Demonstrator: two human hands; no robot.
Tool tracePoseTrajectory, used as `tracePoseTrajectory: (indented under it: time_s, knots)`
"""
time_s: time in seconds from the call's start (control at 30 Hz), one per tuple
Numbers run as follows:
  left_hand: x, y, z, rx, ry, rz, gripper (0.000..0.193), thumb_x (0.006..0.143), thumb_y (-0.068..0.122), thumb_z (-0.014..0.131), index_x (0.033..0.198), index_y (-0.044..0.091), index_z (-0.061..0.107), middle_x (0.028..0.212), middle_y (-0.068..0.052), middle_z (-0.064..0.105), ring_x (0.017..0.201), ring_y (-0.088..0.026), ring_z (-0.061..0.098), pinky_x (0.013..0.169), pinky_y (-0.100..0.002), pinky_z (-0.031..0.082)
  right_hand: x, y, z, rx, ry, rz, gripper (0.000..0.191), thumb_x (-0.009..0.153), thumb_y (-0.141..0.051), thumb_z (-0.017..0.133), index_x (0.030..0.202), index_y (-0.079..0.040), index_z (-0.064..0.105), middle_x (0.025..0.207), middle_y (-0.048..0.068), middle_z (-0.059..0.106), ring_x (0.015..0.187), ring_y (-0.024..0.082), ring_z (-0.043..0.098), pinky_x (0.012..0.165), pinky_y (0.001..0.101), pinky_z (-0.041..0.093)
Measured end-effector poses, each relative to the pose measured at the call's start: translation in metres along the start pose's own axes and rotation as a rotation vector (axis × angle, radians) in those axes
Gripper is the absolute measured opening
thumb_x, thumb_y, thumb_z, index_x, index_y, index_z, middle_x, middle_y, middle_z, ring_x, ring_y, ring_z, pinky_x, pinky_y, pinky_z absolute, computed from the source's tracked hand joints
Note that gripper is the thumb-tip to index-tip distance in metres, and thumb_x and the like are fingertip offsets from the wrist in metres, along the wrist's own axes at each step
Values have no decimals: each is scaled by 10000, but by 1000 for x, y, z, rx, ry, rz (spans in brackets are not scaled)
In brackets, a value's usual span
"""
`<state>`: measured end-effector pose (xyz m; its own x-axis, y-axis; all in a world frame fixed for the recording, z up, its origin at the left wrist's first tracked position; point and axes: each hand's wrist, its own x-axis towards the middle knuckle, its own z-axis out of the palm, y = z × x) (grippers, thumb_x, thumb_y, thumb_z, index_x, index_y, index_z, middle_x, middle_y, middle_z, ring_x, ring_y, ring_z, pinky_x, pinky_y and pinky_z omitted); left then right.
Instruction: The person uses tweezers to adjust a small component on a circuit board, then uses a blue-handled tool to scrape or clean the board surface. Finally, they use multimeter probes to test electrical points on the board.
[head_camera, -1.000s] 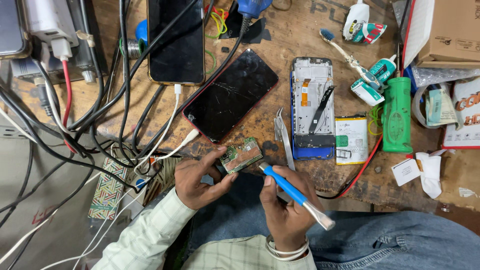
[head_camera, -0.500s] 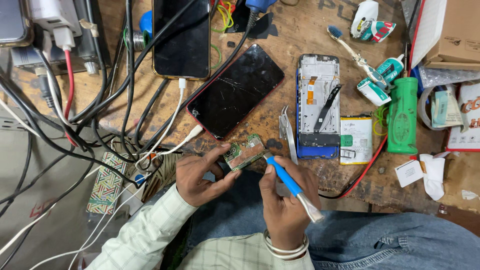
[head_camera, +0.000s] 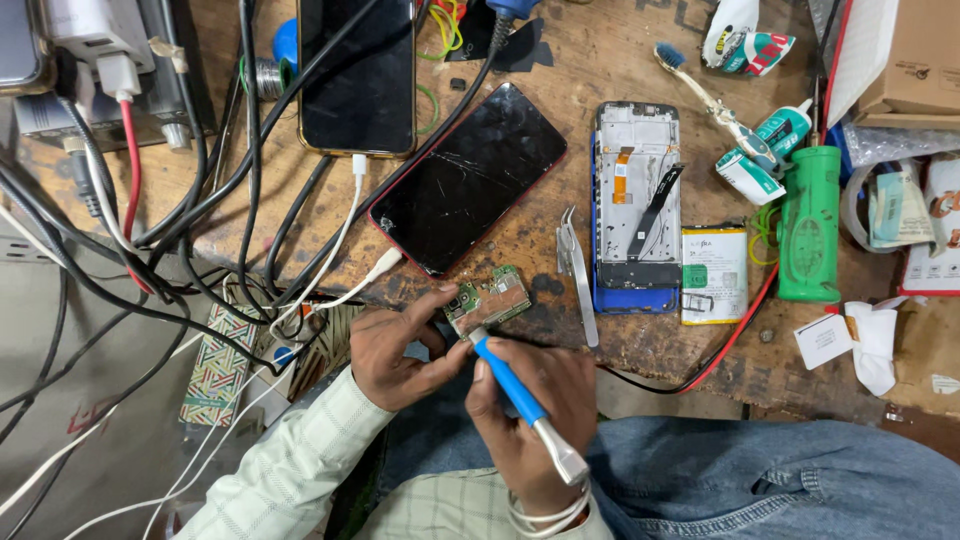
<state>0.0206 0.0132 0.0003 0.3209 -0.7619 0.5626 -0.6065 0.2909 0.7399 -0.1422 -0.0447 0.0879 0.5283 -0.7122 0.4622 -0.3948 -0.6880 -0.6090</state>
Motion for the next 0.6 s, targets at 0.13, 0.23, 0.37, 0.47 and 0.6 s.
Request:
tracePoseTrajectory:
  time_s: [0.13,0.23,0.37,0.47,0.6]
  knots:
    - [-1,2,2,34,16,-11,607,779,150,915,1297,-8,641,585,25,626,510,-114,634,517,-267,463,4,6,-2,-15,122,141,234,931,-92,770,1144,-33,693,1000,79,748,886,227,660,857,362,507]
    - [1,1,3,5,4,-22,603,785,143,907,1304,-13,641,588,24,632,510,-112,638,516,-264,467,0,1,1,-2,77,45,244,897,-90,775,1121,-37,693,988,84,742,880,225,664,860,380,507]
    - [1,2,2,-11,0,-9,599,797,145,903,1311,-10,637,601,27,640,524,-111,649,529,-260,479,-1,4,-1,-4,85,124,245,880,-86,787,1104,-41,701,922,63,735,845,219,650,840,383,498]
    - [0,4,2,20,13,-23,593,782,146,912,1289,-8,645,581,23,633,501,-117,634,511,-271,461,1,5,-2,-19,113,130,237,918,-79,774,1139,-38,696,978,75,743,886,232,653,846,361,509]
    - [2,2,1,-17,6,-10,588,802,129,889,1318,-3,639,629,13,664,547,-122,666,544,-258,494,-4,0,-1,-7,-8,-14,247,872,-124,777,1093,-53,694,978,78,743,905,221,708,911,411,499]
